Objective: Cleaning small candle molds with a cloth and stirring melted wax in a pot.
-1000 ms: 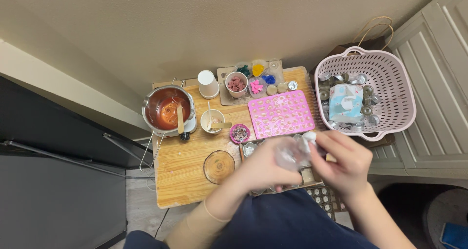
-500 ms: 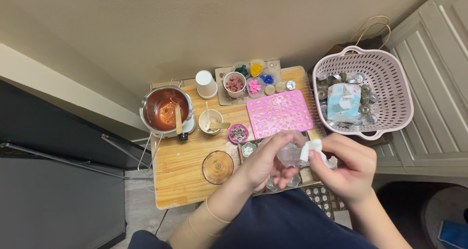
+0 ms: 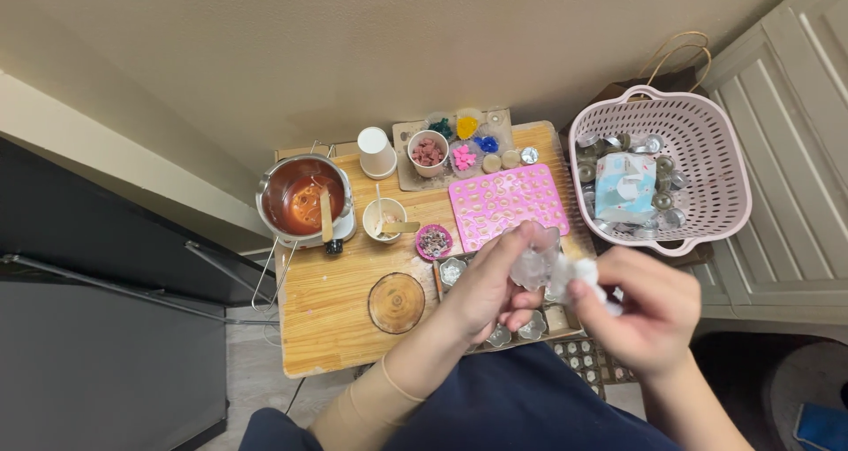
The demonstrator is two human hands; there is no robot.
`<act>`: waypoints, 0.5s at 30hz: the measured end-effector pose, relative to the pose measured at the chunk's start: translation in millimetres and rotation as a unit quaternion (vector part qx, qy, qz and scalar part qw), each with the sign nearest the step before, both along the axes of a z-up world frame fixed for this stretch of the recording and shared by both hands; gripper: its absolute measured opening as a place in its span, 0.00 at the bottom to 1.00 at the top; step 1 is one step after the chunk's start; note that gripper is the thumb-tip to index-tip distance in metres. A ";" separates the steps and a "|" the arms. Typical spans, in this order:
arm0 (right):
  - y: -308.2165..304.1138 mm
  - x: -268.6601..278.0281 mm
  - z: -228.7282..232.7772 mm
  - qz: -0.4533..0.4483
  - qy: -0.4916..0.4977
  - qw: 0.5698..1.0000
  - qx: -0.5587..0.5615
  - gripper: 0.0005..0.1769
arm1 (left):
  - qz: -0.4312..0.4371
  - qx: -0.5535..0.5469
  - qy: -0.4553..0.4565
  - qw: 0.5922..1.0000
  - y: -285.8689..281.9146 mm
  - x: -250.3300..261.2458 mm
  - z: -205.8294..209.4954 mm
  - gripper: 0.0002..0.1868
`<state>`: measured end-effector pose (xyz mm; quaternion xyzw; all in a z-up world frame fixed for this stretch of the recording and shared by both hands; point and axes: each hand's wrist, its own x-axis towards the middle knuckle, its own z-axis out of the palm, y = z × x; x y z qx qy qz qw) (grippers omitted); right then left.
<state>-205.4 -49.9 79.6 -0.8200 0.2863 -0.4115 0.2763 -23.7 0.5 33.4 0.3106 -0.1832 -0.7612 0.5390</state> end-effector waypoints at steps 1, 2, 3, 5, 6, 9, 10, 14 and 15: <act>2.6 6.2 2.3 0.001 -0.001 1.000 0.000 0.06 | 0.001 0.000 -0.001 1.000 1.1 0.2 1.6 0.28; 5.2 11.4 5.1 0.007 0.014 1.000 -0.004 0.06 | 0.004 0.008 -0.028 1.000 1.4 -0.5 3.2 0.27; 7.8 16.5 7.9 0.014 0.029 0.999 -0.008 0.06 | 0.006 0.017 -0.054 0.998 1.6 -1.3 4.8 0.27; 9.9 20.0 9.9 0.010 0.029 0.999 -0.009 0.07 | 0.009 0.011 -0.069 0.998 0.1 -1.7 0.8 0.26; 10.4 22.8 10.7 0.008 0.027 1.000 -0.011 0.07 | 0.013 0.005 -0.085 0.996 -1.1 -0.8 -0.9 0.25; 7.6 28.0 9.2 -0.068 0.029 0.997 -0.028 0.06 | 0.020 -0.007 -0.054 0.998 -4.7 2.6 -12.4 0.20; 2.1 25.9 4.1 -0.069 0.029 0.997 -0.029 0.06 | 0.019 -0.008 -0.054 0.998 -2.7 5.8 -8.8 0.20; -5.6 10.6 -7.4 -0.089 0.039 0.995 -0.005 0.05 | 0.023 -0.046 -0.087 0.995 0.5 7.1 -14.9 0.20; -5.1 7.3 -8.7 -0.055 0.011 0.998 0.004 0.04 | 0.046 -0.065 -0.098 0.992 -0.4 6.9 -21.3 0.18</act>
